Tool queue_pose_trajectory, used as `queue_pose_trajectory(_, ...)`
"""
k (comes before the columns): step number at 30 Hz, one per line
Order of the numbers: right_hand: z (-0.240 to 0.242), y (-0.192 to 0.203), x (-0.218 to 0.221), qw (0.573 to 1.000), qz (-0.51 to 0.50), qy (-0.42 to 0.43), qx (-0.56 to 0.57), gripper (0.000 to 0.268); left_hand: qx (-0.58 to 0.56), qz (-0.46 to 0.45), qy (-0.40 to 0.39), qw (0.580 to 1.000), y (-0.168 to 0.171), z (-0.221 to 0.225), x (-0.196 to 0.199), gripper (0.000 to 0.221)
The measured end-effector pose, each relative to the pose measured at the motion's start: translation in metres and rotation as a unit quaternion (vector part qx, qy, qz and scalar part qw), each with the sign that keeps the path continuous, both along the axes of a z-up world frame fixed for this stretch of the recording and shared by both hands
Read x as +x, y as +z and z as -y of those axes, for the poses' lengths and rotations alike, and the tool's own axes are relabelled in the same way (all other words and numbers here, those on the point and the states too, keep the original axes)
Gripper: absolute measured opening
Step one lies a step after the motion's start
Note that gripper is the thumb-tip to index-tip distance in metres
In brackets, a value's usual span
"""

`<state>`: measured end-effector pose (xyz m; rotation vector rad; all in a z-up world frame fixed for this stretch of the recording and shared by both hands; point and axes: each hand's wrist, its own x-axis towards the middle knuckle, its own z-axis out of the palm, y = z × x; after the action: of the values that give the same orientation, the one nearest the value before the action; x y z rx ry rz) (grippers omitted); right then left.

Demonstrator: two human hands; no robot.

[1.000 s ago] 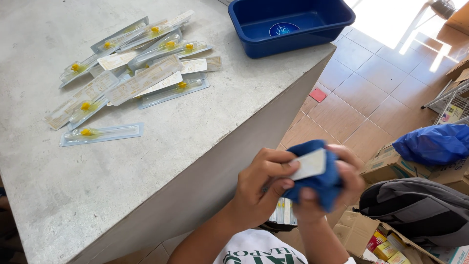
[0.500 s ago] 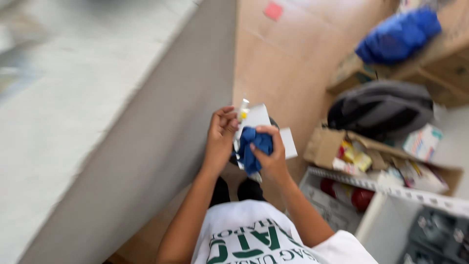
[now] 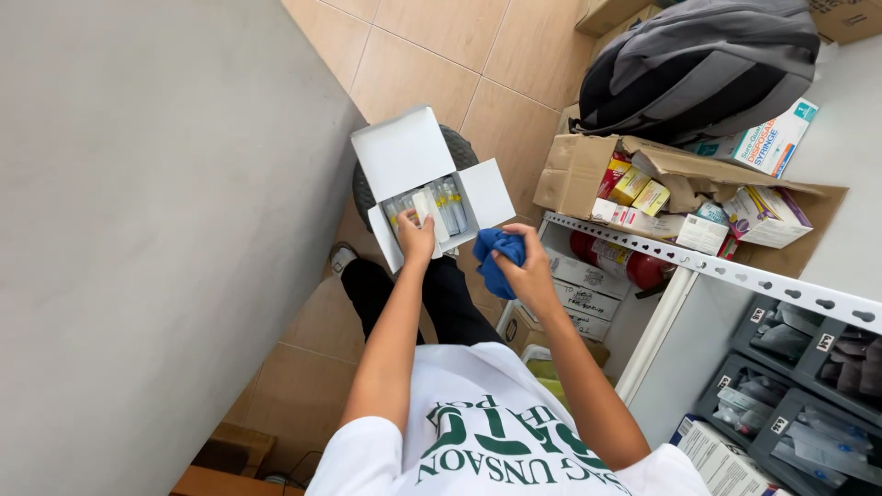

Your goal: Cleaning individual packaged IV catheters with a cloth and organizing them into a cardboard box.

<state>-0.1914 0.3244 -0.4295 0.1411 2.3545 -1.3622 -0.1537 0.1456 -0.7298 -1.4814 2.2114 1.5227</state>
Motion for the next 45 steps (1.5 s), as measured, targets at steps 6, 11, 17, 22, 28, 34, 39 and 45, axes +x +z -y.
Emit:
queue_pose_trajectory(6, 0.008, -0.026, -0.009, 0.993, -0.033, 0.111, -0.004, 0.043, 0.001, -0.027, -0.086, 0.996, -0.003, -0.008, -0.009, 0.051)
queue_pose_trajectory(11, 0.007, -0.035, -0.002, 0.990, -0.020, 0.140, -0.008, 0.039, -0.017, -0.032, -0.079, 0.996, 0.022, -0.015, -0.006, 0.059)
queue_pose_trajectory(17, 0.016, -0.026, -0.001, 0.992, 0.001, 0.121, -0.031, 0.039, 0.054, 0.052, -0.092, 0.993, -0.040, -0.011, 0.012, 0.057)
queue_pose_trajectory(22, 0.023, -0.017, 0.000, 0.995, 0.030, 0.091, -0.030, 0.037, 0.084, 0.093, -0.187, 0.974, -0.067, -0.013, 0.018, 0.047)
queue_pose_trajectory(28, 0.018, -0.018, 0.018, 0.997, 0.061, 0.047, -0.020, 0.038, 0.026, 0.111, -0.321, 0.940, -0.011, -0.012, 0.000, 0.044)
queue_pose_trajectory(34, 0.008, -0.029, 0.031, 0.995, 0.094, 0.040, -0.015, 0.037, -0.057, 0.146, -0.387, 0.909, 0.045, -0.001, -0.015, 0.026)
queue_pose_trajectory(39, 0.008, -0.024, 0.032, 0.993, 0.107, 0.041, -0.018, 0.036, 0.000, 0.105, -0.270, 0.957, 0.060, 0.003, -0.020, 0.026)
queue_pose_trajectory(45, 0.027, -0.012, 0.034, 0.991, 0.118, 0.009, -0.067, 0.038, 0.046, 0.114, -0.177, 0.977, -0.021, -0.029, -0.026, 0.029)
